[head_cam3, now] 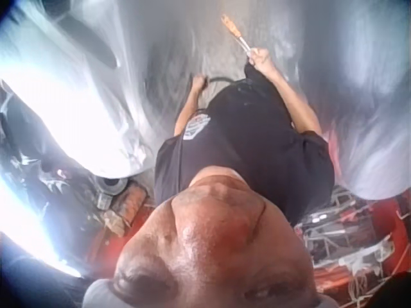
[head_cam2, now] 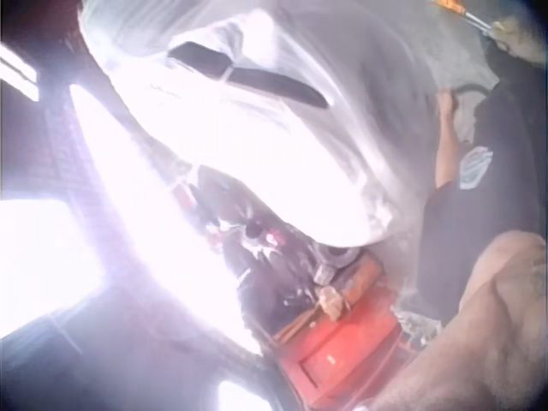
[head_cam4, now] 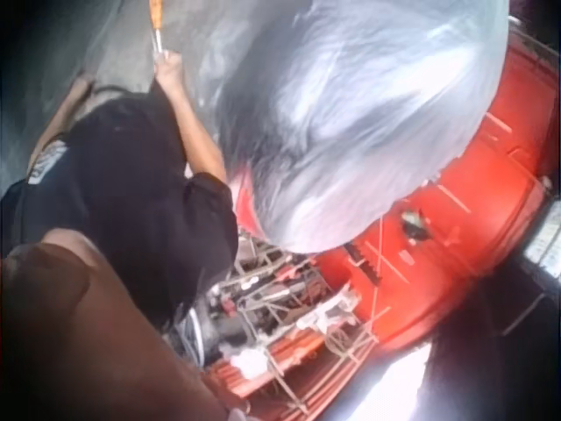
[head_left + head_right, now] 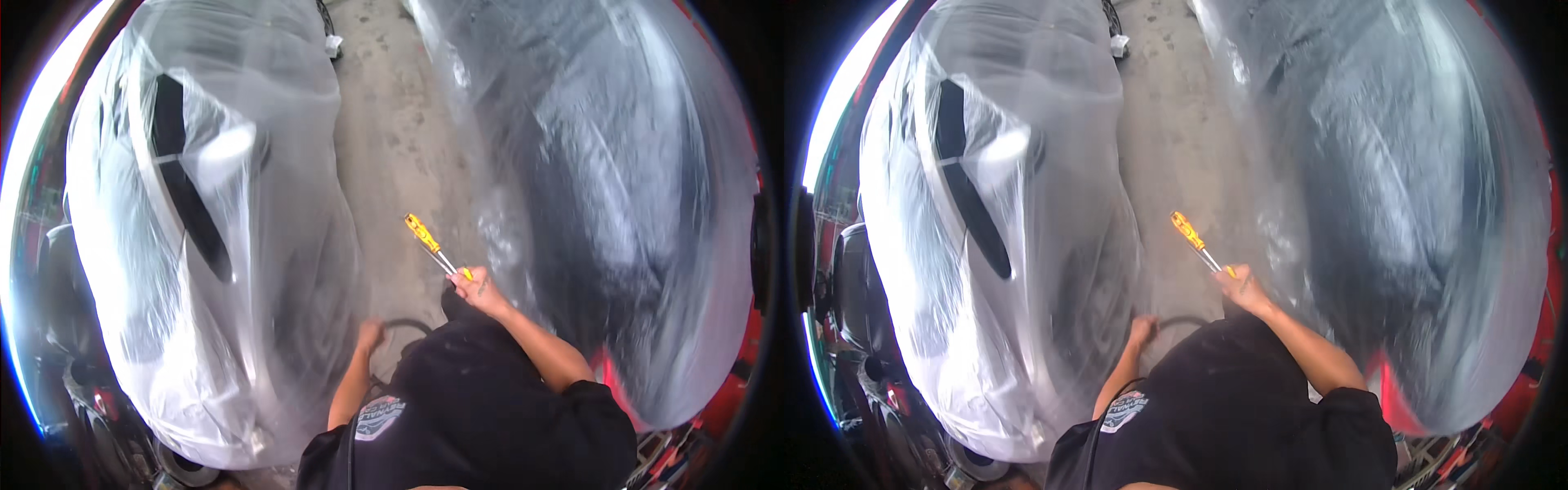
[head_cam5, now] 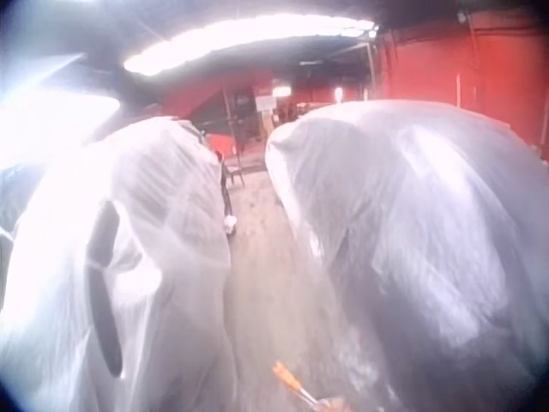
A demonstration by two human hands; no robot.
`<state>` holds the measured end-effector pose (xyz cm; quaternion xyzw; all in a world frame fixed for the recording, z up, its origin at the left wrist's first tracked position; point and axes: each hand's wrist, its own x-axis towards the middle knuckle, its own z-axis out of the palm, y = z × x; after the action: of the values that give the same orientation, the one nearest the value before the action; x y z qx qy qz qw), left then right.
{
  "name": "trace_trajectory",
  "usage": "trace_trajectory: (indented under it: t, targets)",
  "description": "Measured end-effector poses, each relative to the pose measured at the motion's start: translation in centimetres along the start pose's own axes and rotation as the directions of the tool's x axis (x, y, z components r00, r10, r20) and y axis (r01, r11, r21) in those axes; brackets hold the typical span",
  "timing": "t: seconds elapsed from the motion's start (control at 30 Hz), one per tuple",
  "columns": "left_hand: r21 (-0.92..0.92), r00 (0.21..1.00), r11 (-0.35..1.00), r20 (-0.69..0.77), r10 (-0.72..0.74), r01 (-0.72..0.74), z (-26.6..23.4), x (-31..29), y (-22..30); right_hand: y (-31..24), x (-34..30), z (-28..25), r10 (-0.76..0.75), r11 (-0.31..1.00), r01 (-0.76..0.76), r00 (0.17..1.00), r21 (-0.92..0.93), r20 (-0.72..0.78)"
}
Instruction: The person removes yellow tape from a maroon car trunk, retrieves a small black component from a box, and uses a screwdriver to install it into the trunk lid. The person then wipes the trunk area with a white cloth.
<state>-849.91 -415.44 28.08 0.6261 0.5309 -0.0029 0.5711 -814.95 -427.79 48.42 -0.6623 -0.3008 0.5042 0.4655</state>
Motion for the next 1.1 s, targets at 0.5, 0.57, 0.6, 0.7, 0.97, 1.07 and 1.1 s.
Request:
trace_trajectory:
  t: [0.5, 0.57, 0.6, 0.7, 0.97, 1.07, 1.1]
  targets:
    - [-0.686, 0.963, 0.726, -0.23, -0.141, -0.058, -20.5, 44.8, 37.7, -24.8, 54.6, -11.0, -0.049, 0.992, 0.051, 0.999, 0.115, -0.016]
    - [-0.66, 0.987, 0.745, -0.162, -0.016, -0.096, -23.1, 51.1, 46.5, -27.5, 60.2, -12.3, -0.05, 0.993, 0.056, 0.997, 0.1, -0.059]
    - [-0.638, 0.993, 0.764, -0.109, 0.043, -0.103, -24.5, 54.2, 51.7, -30.4, 63.0, -13.3, -0.061, 0.996, 0.065, 0.997, 0.068, -0.052]
    - [-0.492, 0.982, 0.868, 0.121, 0.146, -0.068, -27.4, 61.3, 68.1, -35.1, 71.4, -17.2, -0.206, 0.978, 0.207, 0.977, 0.022, -0.05]
    - [-0.488, 0.865, 0.858, 0.35, 0.36, -0.16, -28.0, 86.0, 90.3, -38.7, 99.9, -26.2, -0.13, 0.99, 0.133, 0.989, 0.046, -0.067]
    - [-0.634, 0.903, 0.761, 0.237, 0.359, -0.136, -29.7, 94.6, 94.4, -43.7, 110.2, -29.9, -0.132, 0.991, 0.132, 0.988, 0.004, 0.076]
    - [-0.685, 0.913, 0.717, 0.2, 0.357, -0.131, -30.5, 97.3, 96.5, -46.0, 113.7, -31.0, -0.13, 0.992, 0.129, 0.986, 0.014, 0.109]
